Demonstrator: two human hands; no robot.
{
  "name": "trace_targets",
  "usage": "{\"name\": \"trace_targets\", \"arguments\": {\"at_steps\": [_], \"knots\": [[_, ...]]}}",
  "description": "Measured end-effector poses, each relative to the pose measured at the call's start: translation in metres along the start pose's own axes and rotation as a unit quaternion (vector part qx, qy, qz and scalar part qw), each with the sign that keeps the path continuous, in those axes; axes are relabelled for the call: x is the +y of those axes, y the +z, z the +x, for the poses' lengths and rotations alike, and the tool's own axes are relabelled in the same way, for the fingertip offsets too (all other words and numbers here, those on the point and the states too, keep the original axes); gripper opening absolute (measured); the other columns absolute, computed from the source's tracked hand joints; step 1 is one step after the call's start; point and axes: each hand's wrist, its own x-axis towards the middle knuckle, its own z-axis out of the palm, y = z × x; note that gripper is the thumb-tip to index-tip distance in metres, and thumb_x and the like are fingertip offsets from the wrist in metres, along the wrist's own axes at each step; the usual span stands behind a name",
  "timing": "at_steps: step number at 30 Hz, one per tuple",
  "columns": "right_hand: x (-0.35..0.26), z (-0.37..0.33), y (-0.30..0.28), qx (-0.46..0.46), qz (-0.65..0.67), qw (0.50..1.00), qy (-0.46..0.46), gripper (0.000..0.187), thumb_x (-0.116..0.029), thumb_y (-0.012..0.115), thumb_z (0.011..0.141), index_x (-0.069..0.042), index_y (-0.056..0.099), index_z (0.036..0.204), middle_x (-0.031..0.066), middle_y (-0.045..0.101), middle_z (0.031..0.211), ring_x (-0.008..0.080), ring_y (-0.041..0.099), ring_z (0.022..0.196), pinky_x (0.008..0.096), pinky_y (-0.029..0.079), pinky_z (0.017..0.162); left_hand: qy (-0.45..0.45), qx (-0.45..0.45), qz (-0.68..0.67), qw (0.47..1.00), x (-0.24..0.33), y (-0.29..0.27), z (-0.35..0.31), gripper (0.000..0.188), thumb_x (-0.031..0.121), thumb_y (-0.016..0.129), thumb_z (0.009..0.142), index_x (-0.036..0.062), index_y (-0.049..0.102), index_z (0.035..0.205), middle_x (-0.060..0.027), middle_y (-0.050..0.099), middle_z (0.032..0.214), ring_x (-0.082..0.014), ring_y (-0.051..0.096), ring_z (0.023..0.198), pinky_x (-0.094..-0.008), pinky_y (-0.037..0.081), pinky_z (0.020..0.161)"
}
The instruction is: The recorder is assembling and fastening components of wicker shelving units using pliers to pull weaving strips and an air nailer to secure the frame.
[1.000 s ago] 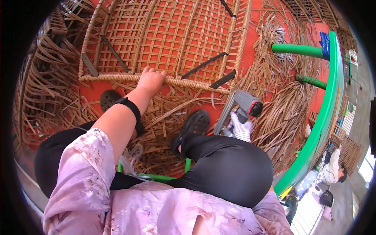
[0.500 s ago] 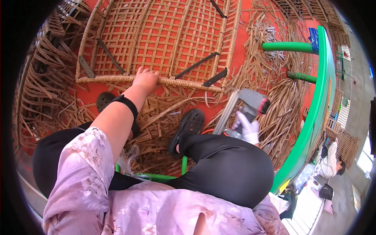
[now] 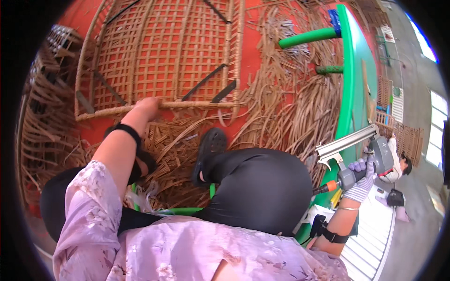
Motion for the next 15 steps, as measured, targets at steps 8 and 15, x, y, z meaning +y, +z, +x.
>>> {"name": "trace_targets", "arguments": {"at_steps": [8,15], "knots": [[0.002,0.016,-0.102,0.146,0.137,0.979,0.025,0.05,-0.029,0.063,0.093,0.001,0.048,0.131,-0.0055,0.049,0.065,0.0091,0.052,0.062,0.0286,0.048,0.077,-0.023,-0.015,0.072,0.997,-0.031,0.02,-0.009,0.042,0.032,0.06,0.088,0.0052,0.054,0.12,-0.0143,0.06,0.127,-0.031,0.056,0.119,-0.044,0.044,0.1],[-0.002,0.069,-0.184,0.155,-0.007,0.987,0.048,0.038,-0.038,0.066,0.087,-0.009,0.058,0.111,0.0056,0.061,0.092,0.0215,0.061,0.084,0.0369,0.055,0.075,0.018,0.054,0.103,0.993,-0.028,0.022,-0.025,0.046,0.026,0.057,0.087,0.0067,0.048,0.129,-0.0134,0.05,0.137,-0.0315,0.048,0.127,-0.043,0.04,0.104]]}}
